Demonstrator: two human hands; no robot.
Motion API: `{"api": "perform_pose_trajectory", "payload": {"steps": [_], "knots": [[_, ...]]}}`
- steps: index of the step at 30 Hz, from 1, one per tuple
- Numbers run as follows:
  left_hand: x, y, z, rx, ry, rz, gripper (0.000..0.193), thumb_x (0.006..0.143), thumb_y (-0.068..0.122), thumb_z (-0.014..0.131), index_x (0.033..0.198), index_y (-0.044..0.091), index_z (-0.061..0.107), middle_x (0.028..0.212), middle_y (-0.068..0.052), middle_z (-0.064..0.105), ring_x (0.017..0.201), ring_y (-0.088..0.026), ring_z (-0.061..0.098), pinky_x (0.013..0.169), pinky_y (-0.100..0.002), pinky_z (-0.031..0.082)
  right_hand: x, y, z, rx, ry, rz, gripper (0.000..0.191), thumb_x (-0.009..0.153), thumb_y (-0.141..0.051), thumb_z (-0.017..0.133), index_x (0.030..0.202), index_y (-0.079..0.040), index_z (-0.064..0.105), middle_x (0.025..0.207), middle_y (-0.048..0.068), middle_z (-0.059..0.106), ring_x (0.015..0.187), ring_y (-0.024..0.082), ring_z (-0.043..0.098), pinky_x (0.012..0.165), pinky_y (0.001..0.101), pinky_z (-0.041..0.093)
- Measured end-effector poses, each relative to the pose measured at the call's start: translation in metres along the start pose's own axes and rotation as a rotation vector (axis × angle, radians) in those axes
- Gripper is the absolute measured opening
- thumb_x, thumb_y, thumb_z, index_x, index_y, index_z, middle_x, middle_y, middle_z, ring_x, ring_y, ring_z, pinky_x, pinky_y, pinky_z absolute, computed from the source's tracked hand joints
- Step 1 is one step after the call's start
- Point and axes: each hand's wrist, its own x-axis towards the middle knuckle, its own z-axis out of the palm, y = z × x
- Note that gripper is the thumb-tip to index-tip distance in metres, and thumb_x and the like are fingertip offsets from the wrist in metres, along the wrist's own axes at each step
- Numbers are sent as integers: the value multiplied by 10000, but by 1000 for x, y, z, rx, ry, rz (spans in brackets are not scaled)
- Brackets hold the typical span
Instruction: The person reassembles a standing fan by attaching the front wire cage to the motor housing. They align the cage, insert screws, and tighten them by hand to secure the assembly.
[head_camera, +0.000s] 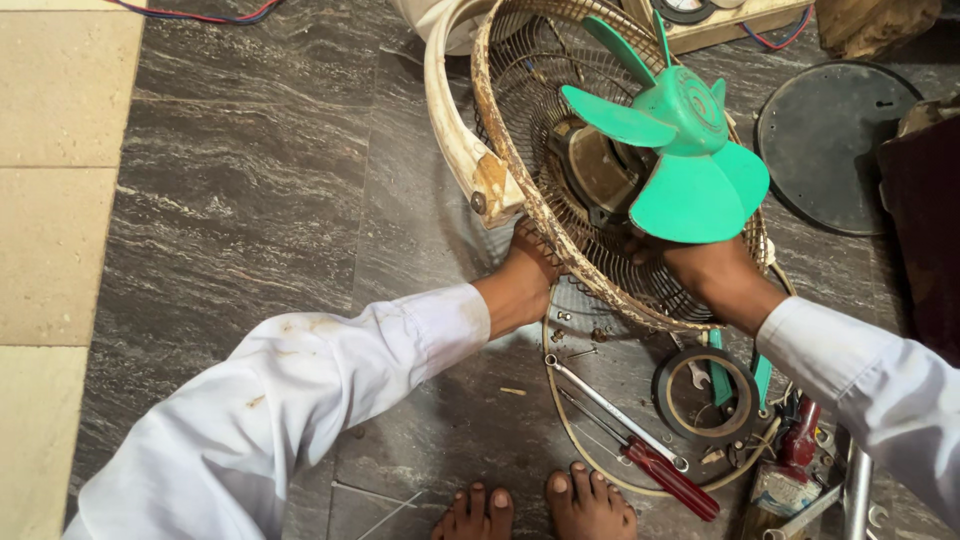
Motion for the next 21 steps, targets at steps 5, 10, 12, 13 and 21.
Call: {"api": "perform_pose_trajectory", "payload": {"steps": [5,10,12,13,21], "knots": [[4,-4,-3,46,72,-40,260,1050,404,466,1104,185,594,1128,2,661,1031,-133,561,1052,-410,337,17,23,14,365,4,23,112,976,-46,648,1086,-39,628,1006,89,696,867,215,688,768,373,596],[-6,2,-2,-19,-100,82,178,1063,324,473,1025,205,599,911,5,632,775,-156,527,751,-392,398,31,48,14,489,-120,-48,120,1048,-133,600,1111,-44,650,1031,91,704,894,215,656,810,371,559],[-9,4,0,-18,-109,94,184,1046,303,471,985,194,606,882,10,650,759,-146,572,717,-371,450,35,51,11,486,-149,-32,127,1055,-129,623,1133,-29,628,1033,99,691,879,225,631,791,386,524],[-10,4,1,-21,-114,98,188,1037,292,469,965,189,609,867,13,659,752,-141,594,700,-361,476,35,51,11,536,-148,-50,137,1045,-135,624,1133,-31,630,1046,100,701,912,226,654,826,388,550],[-5,7,3,36,-48,66,226,1080,325,458,963,175,580,930,-13,610,815,-127,535,795,-334,425,13,15,16,449,-60,-29,154,1015,-135,630,1139,-46,636,1076,82,725,974,195,714,884,351,621]]}}
